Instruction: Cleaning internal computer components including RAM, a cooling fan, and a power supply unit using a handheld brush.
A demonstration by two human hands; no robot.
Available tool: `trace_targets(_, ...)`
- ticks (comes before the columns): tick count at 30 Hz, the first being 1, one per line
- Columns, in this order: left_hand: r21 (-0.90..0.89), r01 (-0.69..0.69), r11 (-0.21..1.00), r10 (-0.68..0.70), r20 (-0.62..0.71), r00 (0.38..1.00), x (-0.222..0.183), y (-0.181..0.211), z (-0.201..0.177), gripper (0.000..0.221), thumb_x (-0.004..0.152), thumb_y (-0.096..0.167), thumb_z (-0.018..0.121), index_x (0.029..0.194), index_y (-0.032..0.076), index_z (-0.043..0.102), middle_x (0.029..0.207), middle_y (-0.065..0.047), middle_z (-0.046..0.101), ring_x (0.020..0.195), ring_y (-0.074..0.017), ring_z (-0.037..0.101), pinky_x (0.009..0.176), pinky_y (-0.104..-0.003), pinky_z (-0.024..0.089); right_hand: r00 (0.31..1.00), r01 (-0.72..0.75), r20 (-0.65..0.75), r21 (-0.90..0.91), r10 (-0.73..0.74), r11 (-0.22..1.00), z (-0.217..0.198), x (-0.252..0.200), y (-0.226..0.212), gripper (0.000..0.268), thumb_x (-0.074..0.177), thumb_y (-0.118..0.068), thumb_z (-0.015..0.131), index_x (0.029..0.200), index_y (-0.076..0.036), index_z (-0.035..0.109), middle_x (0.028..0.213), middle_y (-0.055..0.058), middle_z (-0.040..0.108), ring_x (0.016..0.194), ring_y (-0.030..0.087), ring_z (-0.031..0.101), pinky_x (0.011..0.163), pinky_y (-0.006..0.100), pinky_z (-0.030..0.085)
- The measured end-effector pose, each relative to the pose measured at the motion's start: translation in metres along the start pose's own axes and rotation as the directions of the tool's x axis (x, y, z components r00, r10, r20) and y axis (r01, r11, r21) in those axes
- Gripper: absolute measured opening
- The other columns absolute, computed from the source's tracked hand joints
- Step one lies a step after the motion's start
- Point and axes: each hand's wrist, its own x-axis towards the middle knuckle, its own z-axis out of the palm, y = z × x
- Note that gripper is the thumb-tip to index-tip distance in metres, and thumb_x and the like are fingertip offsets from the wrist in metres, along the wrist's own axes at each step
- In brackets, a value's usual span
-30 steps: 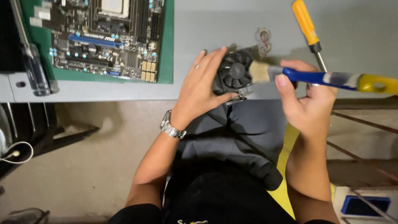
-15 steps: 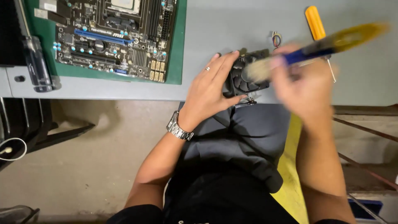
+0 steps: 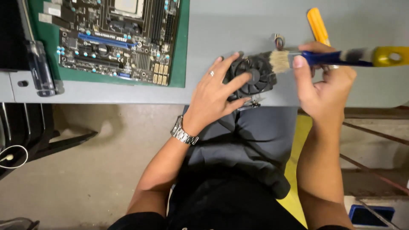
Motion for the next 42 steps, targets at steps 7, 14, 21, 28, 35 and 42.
trace_targets(7, 0.014, 0.0, 1.0, -0.001, 0.013, 1.0, 0.001, 0.003, -0.003, 0.04, 0.102, 0.044, 0.071, 0.125, 0.013, 0.062, 0.149, -0.03, 0.044, 0.125, -0.0457, 0.067, 0.116, -0.062, 0.051, 0.999, -0.043, -0.001, 0.176, 0.044, 0.983, 0.009, -0.008, 0.009, 0.022, 0.115, -0.006, 0.058, 0.135, 0.005, 0.056, 0.133, 0.023, 0.06, 0.125, 0.037, 0.06, 0.113, 0.044, 0.047)
trace_targets(14, 0.011, -0.013, 1.0, 0.013, -0.012, 1.0, -0.002, 0.002, 0.0, 0.04, 0.1, 0.04, 0.076, 0.125, 0.012, 0.062, 0.144, -0.028, 0.047, 0.121, -0.0461, 0.068, 0.112, -0.06, 0.056, 0.989, 0.023, 0.141, 0.086, -0.035, 0.996, 0.001, -0.003, 0.019, 0.018, 0.114, -0.007, 0.06, 0.121, 0.008, 0.066, 0.109, 0.021, 0.068, 0.095, 0.032, 0.064, 0.088, 0.042, 0.049)
trace_targets(21, 0.002, -0.047, 0.999, 0.047, -0.027, 0.999, 0.0, -0.001, 0.0, 0.042, 0.103, 0.043, 0.069, 0.127, 0.011, 0.061, 0.141, -0.028, 0.047, 0.119, -0.0478, 0.067, 0.11, -0.062, 0.058, 0.989, -0.03, 0.149, 0.235, -0.005, 0.972, -0.004, 0.0, 0.01, 0.026, 0.111, -0.011, 0.057, 0.107, 0.012, 0.068, 0.099, 0.022, 0.068, 0.089, 0.031, 0.064, 0.082, 0.039, 0.05)
trace_targets(28, -0.046, -0.061, 0.997, 0.06, -0.004, 0.998, 0.0, 0.0, 0.001, 0.038, 0.101, 0.038, 0.075, 0.126, 0.014, 0.058, 0.143, -0.031, 0.045, 0.124, -0.0485, 0.066, 0.115, -0.064, 0.053, 0.986, 0.136, 0.097, -0.016, -0.134, 0.991, 0.015, 0.021, 0.031, 0.017, 0.116, -0.005, 0.064, 0.127, 0.007, 0.068, 0.119, 0.021, 0.07, 0.092, 0.032, 0.062, 0.083, 0.04, 0.047)
trace_targets(35, -0.021, -0.05, 0.999, 0.05, -0.014, 0.999, -0.002, -0.003, 0.002, 0.042, 0.1, 0.037, 0.079, 0.129, 0.015, 0.059, 0.145, -0.028, 0.045, 0.123, -0.0476, 0.067, 0.114, -0.061, 0.056, 0.939, 0.19, 0.27, 0.112, -0.214, 0.975, 0.002, 0.01, 0.003, 0.02, 0.11, -0.007, 0.058, 0.112, 0.01, 0.067, 0.096, 0.02, 0.068, 0.08, 0.029, 0.059, 0.078, 0.041, 0.047)
trace_targets(42, -0.033, -0.032, 0.999, 0.032, -0.017, 0.999, -0.001, 0.002, 0.001, 0.036, 0.1, 0.037, 0.077, 0.127, 0.017, 0.063, 0.144, -0.028, 0.045, 0.122, -0.048, 0.068, 0.115, -0.062, 0.055, 0.969, 0.209, 0.154, -0.077, -0.196, 0.975, 0.005, 0.005, 0.032, 0.016, 0.115, -0.006, 0.065, 0.122, 0.007, 0.072, 0.118, 0.019, 0.075, 0.105, 0.039, 0.067, 0.1, 0.047, 0.047)
